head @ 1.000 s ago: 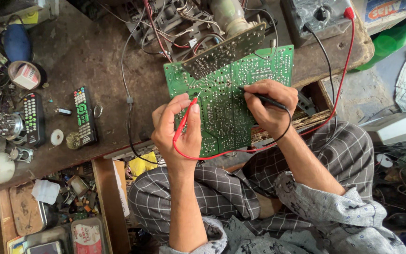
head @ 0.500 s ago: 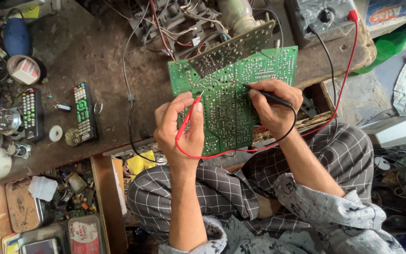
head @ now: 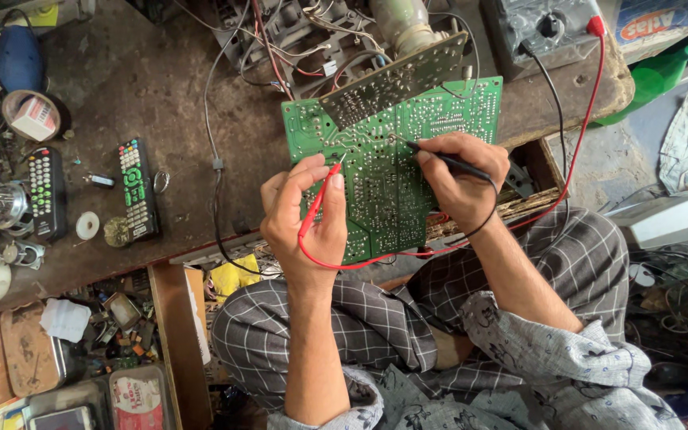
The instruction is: The person uses a multimeter to test points on a green circuit board. They hold the board with one hand and touch various solder joints and traces with the multimeter probes, moving systematically across the board surface.
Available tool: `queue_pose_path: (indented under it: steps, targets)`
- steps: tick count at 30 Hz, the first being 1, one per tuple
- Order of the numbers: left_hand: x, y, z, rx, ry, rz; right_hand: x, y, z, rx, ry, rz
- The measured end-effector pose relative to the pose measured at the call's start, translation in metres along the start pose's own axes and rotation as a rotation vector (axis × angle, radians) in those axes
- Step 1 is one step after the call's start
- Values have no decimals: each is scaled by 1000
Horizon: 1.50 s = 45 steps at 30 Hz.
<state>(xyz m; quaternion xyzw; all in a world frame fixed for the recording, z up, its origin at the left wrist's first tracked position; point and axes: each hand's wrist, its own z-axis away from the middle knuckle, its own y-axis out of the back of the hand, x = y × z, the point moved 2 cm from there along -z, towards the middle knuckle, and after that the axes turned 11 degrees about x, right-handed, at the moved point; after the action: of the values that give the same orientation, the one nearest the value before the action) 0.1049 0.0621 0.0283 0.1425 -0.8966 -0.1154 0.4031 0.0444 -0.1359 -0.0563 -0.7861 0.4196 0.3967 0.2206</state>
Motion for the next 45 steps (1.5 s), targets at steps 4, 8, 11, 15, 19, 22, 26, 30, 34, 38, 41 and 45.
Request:
queue_pose_path:
  steps: [4,8,11,15,19,22,26,30,34,38,41,45]
  targets:
    - [0,0,0,4,13,10,2,3,1,8,-15,9]
    - [1,0,2,-1,24,8,3,2,1,-11,28,-40]
    - [1,-1,0,3,24,16,3,3,1,-19,40,-35]
    - [2,0,1,1,29,14,2,2,2,-9,37,-46]
    - [1,0,0,1,31,7,3,2,0,-52,50,-150]
    - [1,0,0,5,35,16,4,2,0,1,12,-74]
    - [1,0,2,-1,37,3,2,0,1,-6,48,-83]
    - [-1,-1,0,9,43,27,0,-1,1,19,77,-70]
    - [0,0,2,3,33,8,-1,-2,1,-7,63,-83]
    - [-1,-2,1,8,46,13,-1,-2,1,20,52,-71]
    - [-1,-2,2,7,41,12,0,-3,2,45,22,-51]
    - [-1,-1,3,17,38,27,-1,-3,1,14,54,-83]
